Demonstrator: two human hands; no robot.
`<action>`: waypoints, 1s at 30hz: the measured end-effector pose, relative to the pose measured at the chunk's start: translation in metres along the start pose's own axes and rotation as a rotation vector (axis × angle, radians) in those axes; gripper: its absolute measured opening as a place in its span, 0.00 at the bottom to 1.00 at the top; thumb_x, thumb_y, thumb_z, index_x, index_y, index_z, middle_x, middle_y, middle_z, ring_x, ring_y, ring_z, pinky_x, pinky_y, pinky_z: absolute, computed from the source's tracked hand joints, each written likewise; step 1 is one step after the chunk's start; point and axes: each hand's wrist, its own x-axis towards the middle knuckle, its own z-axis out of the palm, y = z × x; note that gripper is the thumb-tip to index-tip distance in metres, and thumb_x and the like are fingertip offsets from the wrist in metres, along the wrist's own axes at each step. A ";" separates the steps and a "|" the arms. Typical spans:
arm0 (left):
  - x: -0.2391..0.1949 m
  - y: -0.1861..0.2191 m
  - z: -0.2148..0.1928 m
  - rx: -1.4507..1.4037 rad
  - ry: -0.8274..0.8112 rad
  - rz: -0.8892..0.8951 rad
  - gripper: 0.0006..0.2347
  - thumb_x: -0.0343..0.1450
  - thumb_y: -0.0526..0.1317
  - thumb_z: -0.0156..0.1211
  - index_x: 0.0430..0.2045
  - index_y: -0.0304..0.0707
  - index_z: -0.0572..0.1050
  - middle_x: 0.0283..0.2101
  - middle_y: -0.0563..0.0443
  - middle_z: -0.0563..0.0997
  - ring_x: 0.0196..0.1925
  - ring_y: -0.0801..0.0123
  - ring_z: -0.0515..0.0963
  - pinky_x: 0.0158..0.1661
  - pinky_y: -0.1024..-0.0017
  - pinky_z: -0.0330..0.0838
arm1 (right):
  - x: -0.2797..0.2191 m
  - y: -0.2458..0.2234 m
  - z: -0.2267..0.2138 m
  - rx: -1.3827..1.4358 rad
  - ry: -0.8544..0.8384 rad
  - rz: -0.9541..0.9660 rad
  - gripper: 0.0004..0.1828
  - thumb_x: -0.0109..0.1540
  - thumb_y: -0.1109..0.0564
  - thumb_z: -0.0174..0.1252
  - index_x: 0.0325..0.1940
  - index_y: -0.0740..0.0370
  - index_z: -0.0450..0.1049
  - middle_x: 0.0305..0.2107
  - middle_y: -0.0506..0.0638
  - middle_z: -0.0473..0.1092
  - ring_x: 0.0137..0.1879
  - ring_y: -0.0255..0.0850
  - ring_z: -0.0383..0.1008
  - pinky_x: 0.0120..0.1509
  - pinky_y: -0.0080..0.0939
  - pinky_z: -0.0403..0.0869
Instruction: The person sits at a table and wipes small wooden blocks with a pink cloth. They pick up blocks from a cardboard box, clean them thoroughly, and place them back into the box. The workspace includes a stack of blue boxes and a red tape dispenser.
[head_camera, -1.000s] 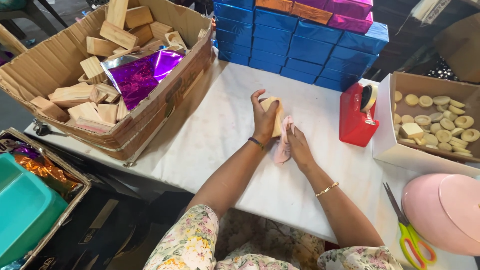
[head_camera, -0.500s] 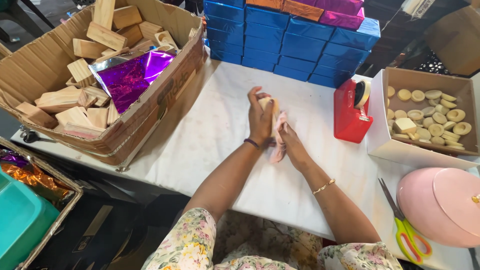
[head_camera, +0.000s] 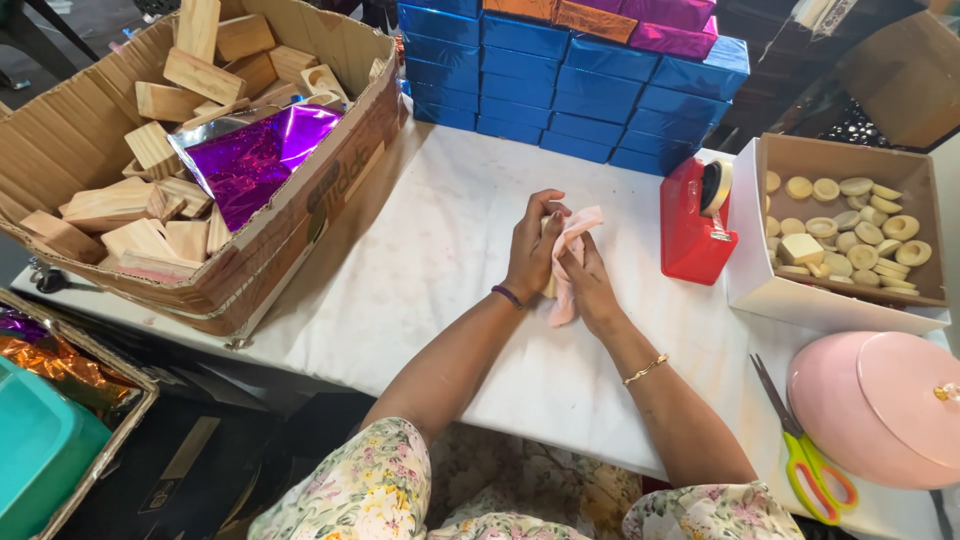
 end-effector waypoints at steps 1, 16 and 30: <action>0.001 -0.005 0.000 0.003 -0.001 0.001 0.16 0.78 0.47 0.50 0.55 0.37 0.68 0.43 0.47 0.77 0.43 0.67 0.76 0.45 0.72 0.71 | 0.000 0.000 0.000 0.003 0.000 -0.001 0.38 0.68 0.43 0.53 0.75 0.61 0.50 0.64 0.50 0.61 0.70 0.36 0.62 0.72 0.36 0.63; 0.006 -0.016 0.008 0.084 -0.035 -0.212 0.14 0.73 0.45 0.64 0.39 0.31 0.71 0.30 0.55 0.76 0.25 0.77 0.72 0.25 0.75 0.67 | -0.001 -0.011 -0.032 -0.525 0.296 -0.259 0.22 0.72 0.47 0.53 0.64 0.65 0.69 0.43 0.53 0.77 0.49 0.37 0.77 0.54 0.37 0.74; 0.001 -0.023 0.017 0.047 0.232 -0.427 0.21 0.61 0.51 0.73 0.35 0.33 0.74 0.25 0.58 0.75 0.25 0.79 0.73 0.24 0.76 0.71 | -0.011 -0.024 -0.017 -1.113 0.167 -0.316 0.47 0.55 0.56 0.68 0.74 0.64 0.54 0.56 0.71 0.69 0.60 0.66 0.71 0.60 0.55 0.71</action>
